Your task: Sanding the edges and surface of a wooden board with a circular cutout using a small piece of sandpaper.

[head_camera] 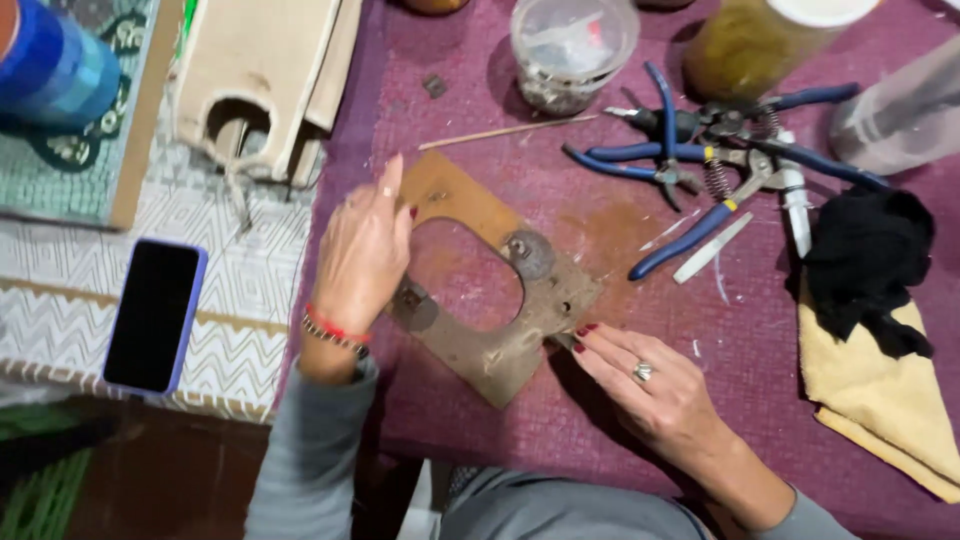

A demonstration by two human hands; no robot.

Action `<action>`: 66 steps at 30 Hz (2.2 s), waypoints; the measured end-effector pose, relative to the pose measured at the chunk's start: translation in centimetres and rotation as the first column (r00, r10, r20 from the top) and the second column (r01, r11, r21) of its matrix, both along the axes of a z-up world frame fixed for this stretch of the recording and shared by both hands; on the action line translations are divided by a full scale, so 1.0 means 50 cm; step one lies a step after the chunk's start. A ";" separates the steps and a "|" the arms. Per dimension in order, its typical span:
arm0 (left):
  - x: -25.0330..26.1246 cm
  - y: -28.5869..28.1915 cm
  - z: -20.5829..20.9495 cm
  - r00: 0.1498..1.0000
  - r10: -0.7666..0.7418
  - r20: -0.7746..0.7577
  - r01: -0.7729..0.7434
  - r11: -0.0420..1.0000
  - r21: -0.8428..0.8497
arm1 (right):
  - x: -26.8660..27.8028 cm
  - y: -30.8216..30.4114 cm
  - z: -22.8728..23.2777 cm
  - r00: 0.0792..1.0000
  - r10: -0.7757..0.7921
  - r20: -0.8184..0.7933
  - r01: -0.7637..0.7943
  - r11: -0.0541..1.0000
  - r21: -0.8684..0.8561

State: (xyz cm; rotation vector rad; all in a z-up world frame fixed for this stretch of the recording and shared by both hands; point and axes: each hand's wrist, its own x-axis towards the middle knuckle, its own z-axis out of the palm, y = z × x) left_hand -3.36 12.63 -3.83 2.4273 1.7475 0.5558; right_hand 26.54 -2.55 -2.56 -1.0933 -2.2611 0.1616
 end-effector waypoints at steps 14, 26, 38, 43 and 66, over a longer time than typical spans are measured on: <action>-0.028 0.053 -0.103 0.980 -0.059 0.191 -0.022 0.919 0.394 | -0.083 0.012 -0.074 0.943 0.199 0.267 -0.178 0.979 -0.100; -0.026 0.034 -0.080 0.982 -0.037 0.185 -0.047 0.902 0.430 | -0.089 0.006 -0.074 0.892 0.067 0.448 -0.013 0.992 -0.122; -0.033 0.040 -0.109 0.987 -0.009 0.159 -0.060 0.903 0.426 | -0.104 -0.026 -0.068 0.893 0.054 0.446 -0.017 0.996 -0.085; -0.036 0.040 -0.101 0.985 0.010 0.174 -0.087 0.895 0.437 | -0.089 -0.003 -0.084 0.879 -0.006 0.477 0.014 1.000 -0.013; -0.031 0.029 -0.084 0.976 -0.024 0.215 -0.072 0.900 0.430 | -0.110 -0.027 -0.067 0.878 0.114 0.465 -0.087 0.993 -0.078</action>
